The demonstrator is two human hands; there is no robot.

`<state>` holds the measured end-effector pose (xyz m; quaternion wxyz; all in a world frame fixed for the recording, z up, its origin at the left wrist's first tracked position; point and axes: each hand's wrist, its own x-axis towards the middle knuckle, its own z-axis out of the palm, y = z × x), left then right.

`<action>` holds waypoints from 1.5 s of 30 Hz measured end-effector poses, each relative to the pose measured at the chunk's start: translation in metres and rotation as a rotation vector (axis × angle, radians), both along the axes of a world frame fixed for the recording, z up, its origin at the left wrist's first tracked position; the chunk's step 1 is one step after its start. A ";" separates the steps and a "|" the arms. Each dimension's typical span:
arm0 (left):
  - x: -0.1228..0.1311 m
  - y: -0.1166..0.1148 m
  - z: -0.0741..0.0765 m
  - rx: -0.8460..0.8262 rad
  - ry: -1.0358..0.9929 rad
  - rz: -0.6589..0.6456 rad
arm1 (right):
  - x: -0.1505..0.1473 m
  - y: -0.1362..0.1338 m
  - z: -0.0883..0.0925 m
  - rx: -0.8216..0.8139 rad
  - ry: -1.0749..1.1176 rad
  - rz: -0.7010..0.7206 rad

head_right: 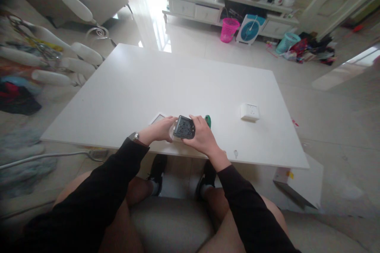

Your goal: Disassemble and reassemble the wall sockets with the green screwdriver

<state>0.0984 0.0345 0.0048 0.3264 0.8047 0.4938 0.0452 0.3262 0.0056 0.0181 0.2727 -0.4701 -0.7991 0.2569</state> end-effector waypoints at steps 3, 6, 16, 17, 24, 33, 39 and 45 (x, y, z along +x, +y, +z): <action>0.000 0.000 -0.001 -0.009 0.023 -0.019 | -0.004 -0.002 -0.004 0.011 -0.122 0.045; 0.000 -0.001 -0.001 0.002 0.049 -0.019 | -0.007 -0.002 -0.008 0.009 -0.190 0.072; 0.001 -0.004 -0.002 0.003 0.032 -0.028 | -0.011 0.000 -0.019 -0.022 -0.241 0.084; 0.002 -0.004 -0.002 0.003 0.024 -0.030 | -0.011 0.001 -0.021 -0.023 -0.231 0.080; 0.004 -0.004 -0.004 0.029 0.039 -0.032 | -0.012 0.005 -0.030 -0.030 -0.219 0.073; 0.004 -0.002 -0.006 0.077 0.070 -0.039 | -0.013 0.004 -0.031 -0.048 -0.199 0.078; 0.004 -0.003 -0.002 0.067 0.077 -0.037 | -0.011 0.004 -0.030 -0.067 -0.219 0.080; 0.006 -0.006 -0.001 0.080 0.126 -0.055 | -0.001 0.007 -0.029 -0.111 -0.265 0.059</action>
